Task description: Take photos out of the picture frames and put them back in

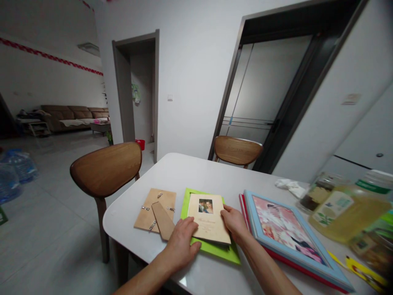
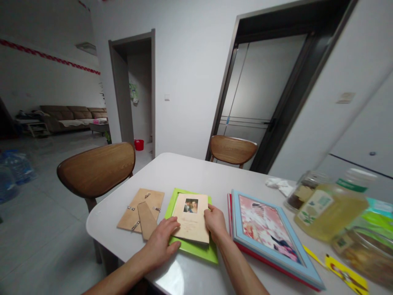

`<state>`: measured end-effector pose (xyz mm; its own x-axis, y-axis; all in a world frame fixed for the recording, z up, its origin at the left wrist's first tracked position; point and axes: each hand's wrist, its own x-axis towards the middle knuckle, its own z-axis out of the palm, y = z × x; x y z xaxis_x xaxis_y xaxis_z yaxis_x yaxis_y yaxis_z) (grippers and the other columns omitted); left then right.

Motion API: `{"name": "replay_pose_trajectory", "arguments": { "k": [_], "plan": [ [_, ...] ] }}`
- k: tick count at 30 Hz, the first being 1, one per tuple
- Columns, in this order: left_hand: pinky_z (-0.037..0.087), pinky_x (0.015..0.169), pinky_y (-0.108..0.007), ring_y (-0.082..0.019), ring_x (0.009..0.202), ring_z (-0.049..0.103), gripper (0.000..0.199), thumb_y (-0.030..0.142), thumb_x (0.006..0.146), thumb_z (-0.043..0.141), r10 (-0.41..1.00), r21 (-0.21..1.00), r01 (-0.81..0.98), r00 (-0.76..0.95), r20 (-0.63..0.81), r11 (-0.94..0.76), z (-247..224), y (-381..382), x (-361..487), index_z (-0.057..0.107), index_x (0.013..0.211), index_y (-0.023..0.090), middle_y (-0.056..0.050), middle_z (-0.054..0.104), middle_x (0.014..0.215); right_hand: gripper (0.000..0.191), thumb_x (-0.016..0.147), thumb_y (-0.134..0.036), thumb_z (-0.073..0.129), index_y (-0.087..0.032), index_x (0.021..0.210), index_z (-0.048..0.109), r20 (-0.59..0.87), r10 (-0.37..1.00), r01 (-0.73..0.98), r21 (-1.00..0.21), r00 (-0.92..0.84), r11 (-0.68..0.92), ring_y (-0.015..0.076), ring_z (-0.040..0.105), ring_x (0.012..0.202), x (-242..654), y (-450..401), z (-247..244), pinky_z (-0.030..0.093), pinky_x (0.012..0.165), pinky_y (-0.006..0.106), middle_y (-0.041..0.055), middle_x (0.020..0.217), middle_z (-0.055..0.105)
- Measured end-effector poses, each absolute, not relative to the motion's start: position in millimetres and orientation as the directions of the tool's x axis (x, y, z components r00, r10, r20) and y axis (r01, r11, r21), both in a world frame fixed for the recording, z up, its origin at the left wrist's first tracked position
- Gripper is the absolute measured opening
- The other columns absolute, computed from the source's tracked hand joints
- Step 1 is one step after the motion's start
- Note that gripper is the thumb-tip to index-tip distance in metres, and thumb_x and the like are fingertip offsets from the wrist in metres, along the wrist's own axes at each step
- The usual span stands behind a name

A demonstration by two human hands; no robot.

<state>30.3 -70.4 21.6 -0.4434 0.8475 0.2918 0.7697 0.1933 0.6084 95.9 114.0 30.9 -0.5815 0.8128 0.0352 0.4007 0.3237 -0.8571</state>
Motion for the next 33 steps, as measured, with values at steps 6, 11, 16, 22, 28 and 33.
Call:
{"name": "replay_pose_trajectory", "arguments": {
  "k": [6,11,16,22,28,33],
  "plan": [
    [0.019,0.1,-0.039,-0.021,0.116,0.035,0.023,0.02,0.07,0.052,0.888,0.57,0.792,-0.402,0.221,0.217,32.2,-73.0,32.2,0.052,0.093,0.018,-0.008,0.045,0.121,0.033,0.065,-0.019,0.04,-0.011,0.087,0.063,0.105,0.793,0.563,-0.649,-0.6,0.512,0.0202,0.06,0.072,92.6,118.5,33.6,0.042,0.062,0.026,0.0125,0.077,0.066],
    [0.019,0.099,-0.039,-0.02,0.112,0.038,0.015,0.021,0.073,0.05,0.907,0.528,0.818,-0.375,0.193,0.227,36.7,-72.8,31.8,0.053,0.087,0.019,-0.006,0.05,0.114,0.031,0.067,-0.029,0.042,-0.01,0.08,0.063,0.119,0.793,0.691,-0.424,-0.598,0.585,0.0248,0.059,0.075,94.0,115.0,35.0,0.041,0.063,0.033,0.0186,0.082,0.062],
    [0.019,0.099,-0.04,-0.021,0.111,0.04,0.016,0.021,0.073,0.05,0.908,0.506,0.834,-0.364,0.206,0.22,36.6,-70.9,35.6,0.054,0.089,0.018,-0.007,0.051,0.114,0.032,0.07,-0.031,0.04,-0.01,0.083,0.061,0.141,0.768,0.716,-0.289,-0.625,0.635,0.0259,0.059,0.074,95.7,106.9,34.2,0.041,0.06,0.035,0.0183,0.084,0.06],
    [0.023,0.1,-0.037,-0.02,0.119,0.032,0.048,0.023,0.069,0.054,0.883,0.528,0.817,-0.403,0.239,0.23,34.8,-102.6,10.1,0.042,0.115,0.016,-0.011,0.04,0.127,0.035,0.074,-0.028,0.038,-0.01,0.098,0.056,0.173,0.722,0.677,-0.256,-0.67,0.69,0.0236,0.057,0.078,100.5,96.6,42.2,0.04,0.064,0.032,0.0165,0.09,0.057],
    [0.023,0.099,-0.042,-0.028,0.121,0.028,0.062,0.029,0.061,0.061,0.71,0.442,0.687,-0.689,0.145,0.576,26.2,-173.2,-48.1,0.042,0.118,0.013,-0.015,0.034,0.131,0.033,0.076,-0.031,0.04,-0.018,0.103,0.055,0.23,0.425,0.335,-0.346,-0.875,0.876,0.0173,0.052,0.087,77.4,25.9,55.5,0.035,0.077,0.027,0.0082,0.094,0.058],
    [0.025,0.099,-0.037,-0.023,0.12,0.032,0.052,0.029,0.068,0.056,0.705,0.405,0.711,-0.681,0.196,0.575,12.8,-186.2,-51.6,0.045,0.116,0.012,-0.014,0.037,0.129,0.034,0.062,-0.036,0.055,-0.018,0.091,0.057,0.237,0.287,0.201,-0.331,-0.928,0.922,0.0251,0.049,0.086,43.8,-31.2,44.7,0.033,0.076,0.038,0.0094,0.087,0.057]
  ]
}}
